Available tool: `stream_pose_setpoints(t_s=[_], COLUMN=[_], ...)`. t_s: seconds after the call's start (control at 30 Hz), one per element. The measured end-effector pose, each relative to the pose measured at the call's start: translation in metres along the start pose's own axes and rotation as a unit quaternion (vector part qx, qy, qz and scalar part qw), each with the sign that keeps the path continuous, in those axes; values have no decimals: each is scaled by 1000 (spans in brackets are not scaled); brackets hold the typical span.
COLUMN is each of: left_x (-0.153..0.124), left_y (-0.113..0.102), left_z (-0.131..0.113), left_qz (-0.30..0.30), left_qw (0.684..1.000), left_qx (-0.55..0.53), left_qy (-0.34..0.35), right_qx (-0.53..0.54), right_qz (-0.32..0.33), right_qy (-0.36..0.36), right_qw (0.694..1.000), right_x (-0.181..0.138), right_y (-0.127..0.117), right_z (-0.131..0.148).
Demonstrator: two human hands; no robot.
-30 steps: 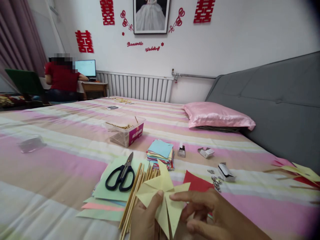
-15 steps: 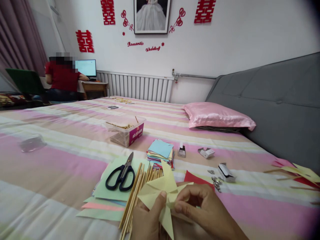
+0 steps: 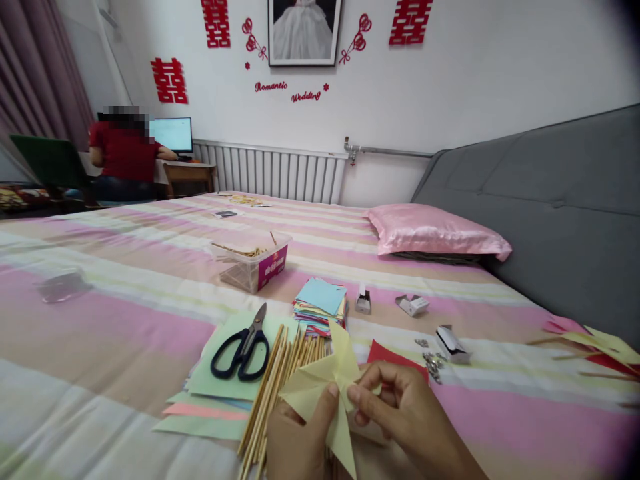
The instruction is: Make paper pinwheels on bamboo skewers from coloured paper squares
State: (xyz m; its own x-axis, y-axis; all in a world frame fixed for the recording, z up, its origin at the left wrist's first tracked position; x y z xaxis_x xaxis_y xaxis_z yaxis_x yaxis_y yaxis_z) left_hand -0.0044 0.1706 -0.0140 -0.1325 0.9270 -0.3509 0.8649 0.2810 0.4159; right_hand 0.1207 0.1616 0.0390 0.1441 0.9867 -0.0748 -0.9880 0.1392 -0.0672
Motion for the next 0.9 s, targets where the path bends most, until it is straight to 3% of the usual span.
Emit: stream_pose_setpoints(t_s=[0.23,0.6,0.9], left_x=[-4,-10,-7], left_y=[-1,7,1], left_z=[-6,-12,-12], left_qz=[-19,3,-28], left_qw=[999,1000,998], left_qx=[27,4,45], left_qy=[25,30,43], right_qx=[-9,-6,-15], right_qz=[-18,-35,-35], right_qy=[9,9,-4], right_qw=[1000,999,999], right_x=[1,1,2], right_y=[-4,-7,-7], right_z=[-3,-1,-3])
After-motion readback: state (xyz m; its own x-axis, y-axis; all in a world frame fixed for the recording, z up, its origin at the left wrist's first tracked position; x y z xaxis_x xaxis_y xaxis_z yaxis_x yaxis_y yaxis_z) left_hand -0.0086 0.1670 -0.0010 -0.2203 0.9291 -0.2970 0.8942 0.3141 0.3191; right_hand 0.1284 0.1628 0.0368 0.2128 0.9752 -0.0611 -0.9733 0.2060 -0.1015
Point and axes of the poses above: each hand's wrist, its own x-axis towards the middle knuckle, its own y-axis out of the palm, z = x × y, the point moved 10 cm from there along x, towards the middle knuckle, and after that the axes turned 8 degrees about -z, right-handed, at the moved point
